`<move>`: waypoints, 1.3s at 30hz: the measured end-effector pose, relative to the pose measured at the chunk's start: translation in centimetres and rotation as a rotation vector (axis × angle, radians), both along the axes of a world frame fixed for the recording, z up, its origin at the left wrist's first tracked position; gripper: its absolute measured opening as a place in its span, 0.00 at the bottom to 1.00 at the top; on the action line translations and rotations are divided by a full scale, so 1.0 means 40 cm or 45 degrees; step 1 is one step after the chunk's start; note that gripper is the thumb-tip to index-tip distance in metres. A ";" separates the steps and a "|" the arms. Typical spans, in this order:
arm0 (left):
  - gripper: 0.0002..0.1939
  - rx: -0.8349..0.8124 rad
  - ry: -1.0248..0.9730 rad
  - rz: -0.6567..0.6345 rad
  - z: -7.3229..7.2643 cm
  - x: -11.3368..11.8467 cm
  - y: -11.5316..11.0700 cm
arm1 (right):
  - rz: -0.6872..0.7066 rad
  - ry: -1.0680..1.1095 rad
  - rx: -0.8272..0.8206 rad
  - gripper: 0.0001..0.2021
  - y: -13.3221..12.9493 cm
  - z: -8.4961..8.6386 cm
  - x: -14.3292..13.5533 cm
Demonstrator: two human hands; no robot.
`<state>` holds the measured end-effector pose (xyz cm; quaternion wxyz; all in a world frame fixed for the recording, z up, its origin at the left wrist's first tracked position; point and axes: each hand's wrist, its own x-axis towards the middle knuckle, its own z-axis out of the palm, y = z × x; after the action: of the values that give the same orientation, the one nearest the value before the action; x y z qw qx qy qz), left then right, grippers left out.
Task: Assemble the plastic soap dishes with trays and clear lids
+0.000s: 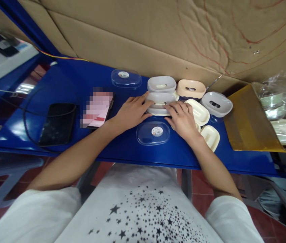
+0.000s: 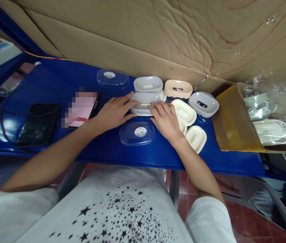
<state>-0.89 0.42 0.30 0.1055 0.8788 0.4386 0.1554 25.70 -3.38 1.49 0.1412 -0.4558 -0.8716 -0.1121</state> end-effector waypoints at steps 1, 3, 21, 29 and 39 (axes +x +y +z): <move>0.25 -0.009 -0.011 -0.010 -0.001 -0.001 0.000 | -0.004 0.006 -0.005 0.20 0.000 0.001 0.000; 0.25 -0.007 -0.019 -0.033 -0.002 -0.004 0.000 | -0.019 0.024 -0.012 0.21 0.002 0.002 0.002; 0.25 -0.023 -0.090 -0.106 0.019 -0.022 0.002 | 0.003 0.178 -0.011 0.22 -0.004 0.010 0.006; 0.24 -0.027 0.004 -0.083 0.029 -0.091 0.024 | 0.223 0.197 -0.108 0.20 -0.041 0.032 -0.019; 0.19 0.220 0.081 -0.066 0.019 -0.080 0.016 | 0.526 0.104 -0.478 0.34 -0.103 -0.004 -0.058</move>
<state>-4.11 1.07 1.05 0.0193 0.9002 0.4037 0.1619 23.39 -7.48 1.34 0.1091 -0.2909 -0.9451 0.1009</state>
